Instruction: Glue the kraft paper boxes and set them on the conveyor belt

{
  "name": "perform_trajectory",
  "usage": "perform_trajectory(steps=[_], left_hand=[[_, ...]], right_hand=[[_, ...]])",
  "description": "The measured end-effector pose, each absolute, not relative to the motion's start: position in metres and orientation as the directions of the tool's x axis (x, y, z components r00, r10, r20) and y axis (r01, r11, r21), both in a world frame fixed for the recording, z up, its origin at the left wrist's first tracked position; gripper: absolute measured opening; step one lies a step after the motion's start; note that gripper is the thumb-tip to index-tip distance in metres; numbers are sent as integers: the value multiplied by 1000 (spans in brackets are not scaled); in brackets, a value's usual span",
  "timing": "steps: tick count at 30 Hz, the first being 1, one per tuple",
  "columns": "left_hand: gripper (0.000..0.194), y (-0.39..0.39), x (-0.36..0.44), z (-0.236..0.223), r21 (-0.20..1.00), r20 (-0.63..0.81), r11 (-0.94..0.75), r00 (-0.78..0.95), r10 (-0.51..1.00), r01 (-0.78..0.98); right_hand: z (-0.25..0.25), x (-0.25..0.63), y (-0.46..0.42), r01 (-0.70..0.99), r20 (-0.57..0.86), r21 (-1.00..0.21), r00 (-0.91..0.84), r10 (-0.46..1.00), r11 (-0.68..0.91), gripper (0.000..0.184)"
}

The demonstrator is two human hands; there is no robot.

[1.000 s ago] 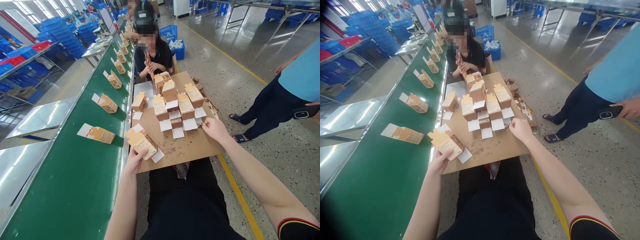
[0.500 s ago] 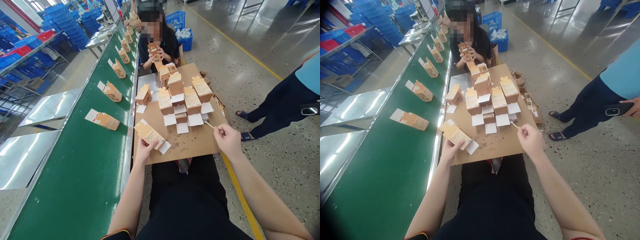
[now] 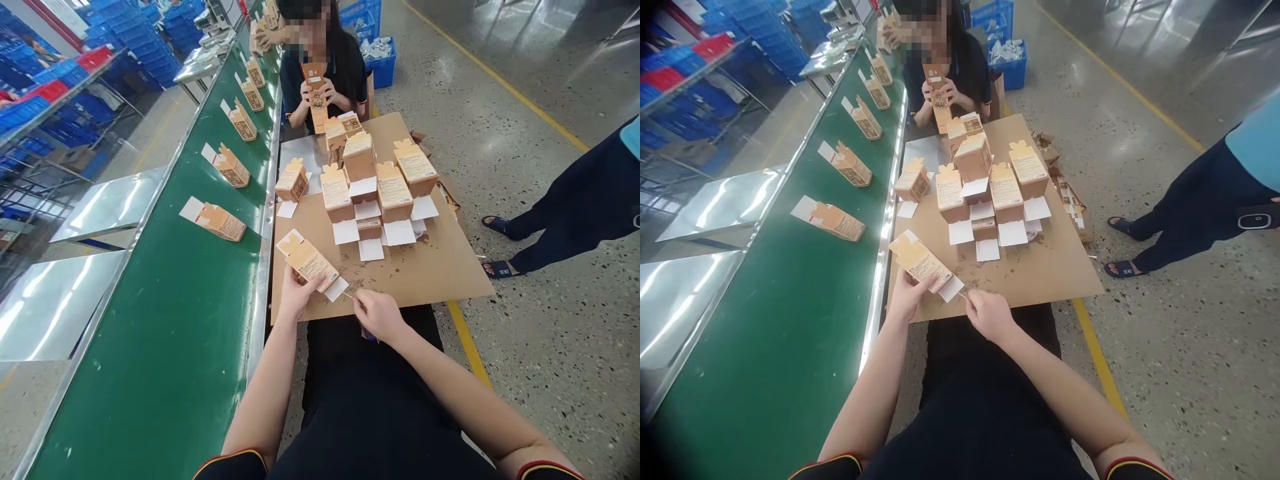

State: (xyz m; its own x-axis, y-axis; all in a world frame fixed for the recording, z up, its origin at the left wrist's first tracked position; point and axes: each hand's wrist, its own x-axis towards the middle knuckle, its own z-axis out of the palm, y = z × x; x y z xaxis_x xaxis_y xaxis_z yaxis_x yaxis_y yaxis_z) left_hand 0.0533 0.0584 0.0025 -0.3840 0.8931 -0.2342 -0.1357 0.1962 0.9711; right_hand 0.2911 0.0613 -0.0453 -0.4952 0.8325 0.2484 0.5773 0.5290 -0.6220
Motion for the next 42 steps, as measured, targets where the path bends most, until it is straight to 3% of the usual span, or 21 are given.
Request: perform_trajectory(steps=[4, 8, 14, 20, 24, 26, 32, 34, 36, 38, 40, 42], left_hand=[[84, 51, 64, -8, 990, -134, 135, -425, 895, -29], [82, 35, 76, -22, 968, 13, 111, -486, 874, 225], [71, 21, 85, -29, 886, 27, 196, -470, 882, 419], [78, 29, 70, -22, 923, 65, 146, -518, 853, 356], [95, 23, -13, -6, 946, 187, 112, -796, 576, 304], [104, 17, -66, 3, 941, 215, 129, -848, 484, 312], [96, -10, -145, 6, 912, -19, 380, -910, 415, 154], [97, -24, -139, -2, 909, 23, 379, -928, 371, 175], [89, -37, -123, -12, 900, 209, 334, -949, 237, 281], [67, -41, -104, -19, 858, 432, 240, -890, 144, 455], [47, -26, -84, -20, 816, 544, 98, -814, 205, 570], [37, 13, -66, -15, 844, 496, -4, -777, 388, 536]], right_hand=[[-39, 311, 68, 552, 309, -697, -345, 886, 458, 31], [-27, 333, 63, 506, 328, -768, -216, 920, 392, 33], [-19, 353, 47, 472, 301, -814, -155, 941, 338, 35], [-16, 351, 45, 442, 319, -823, -161, 934, 358, 37], [-14, 360, 45, 446, 330, -829, -95, 939, 336, 38], [-15, 364, 47, 439, 338, -833, -77, 938, 336, 39], [-14, 373, 53, 445, 335, -830, -85, 938, 336, 39], [-14, 379, 51, 460, 329, -828, -66, 942, 321, 40], [-15, 389, 47, 495, 327, -818, -22, 945, 294, 40], [-16, 401, 44, 539, 326, -801, 28, 945, 261, 39], [-14, 414, 47, 579, 325, -783, 68, 943, 228, 39], [-10, 427, 60, 620, 335, -757, 96, 937, 207, 39]])
